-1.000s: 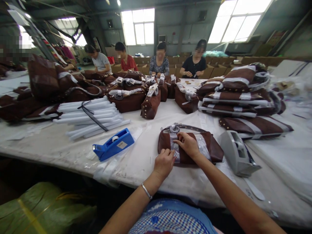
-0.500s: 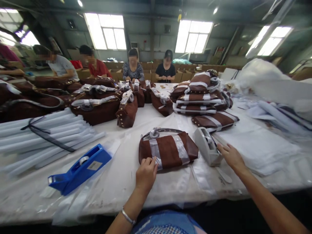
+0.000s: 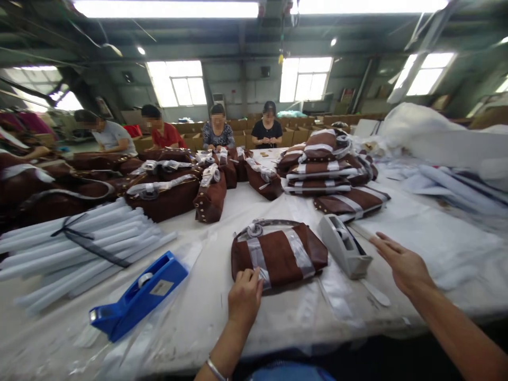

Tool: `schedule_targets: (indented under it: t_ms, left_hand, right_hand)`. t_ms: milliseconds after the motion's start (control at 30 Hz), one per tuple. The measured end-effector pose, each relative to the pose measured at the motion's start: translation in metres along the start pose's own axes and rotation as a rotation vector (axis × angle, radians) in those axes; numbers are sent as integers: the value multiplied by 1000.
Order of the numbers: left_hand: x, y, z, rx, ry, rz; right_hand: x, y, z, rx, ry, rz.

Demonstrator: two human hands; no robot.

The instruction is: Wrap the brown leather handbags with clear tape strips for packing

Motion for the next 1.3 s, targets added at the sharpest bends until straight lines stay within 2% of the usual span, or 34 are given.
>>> schedule_targets:
  t_ms: [133, 300, 433, 600, 733, 867, 1033, 1167, 1233, 1300]
  left_hand:
    - [-2, 0, -1, -22, -14, -2]
    - [-3, 2, -1, -29, -22, -9]
    - [-3, 5, -2, -105, 1, -28]
    - [-4, 6, -2, -137, 10, -19]
    - [-5, 5, -2, -145, 14, -11]
    - [-5, 6, -2, -153, 10, -18]
    - [-5, 7, -2, -151, 22, -16]
    - [-5, 7, -2, -144, 7, -1]
    - [-5, 8, -3, -147, 8, -3]
    - [-5, 8, -3, -156, 15, -3]
  right_hand:
    - [-2, 17, 35, -19, -236, -163]
    - [31, 25, 73, -121, -535, -310]
    - [50, 19, 69, -139, -583, -275]
    - [48, 29, 53, -118, -562, -97]
    - [45, 38, 48, -126, -475, 96]
    - [47, 36, 41, -164, -366, 262]
    - [45, 49, 46, -174, -163, 485]
    - [22, 73, 64, -212, 87, 578]
    - [-1, 77, 69, -331, 299, 619]
    - [-29, 71, 73, -509, 590, 670]
Point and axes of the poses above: each hand's wrist, its own z-axis away from the middle knuckle, its own y-axis out of the back of the hand, x = y × z, the point moved 1 cm from there along -z, towards the middle knuckle, and after that the axes turned 5 degrees about y, right-handed, at the moved point
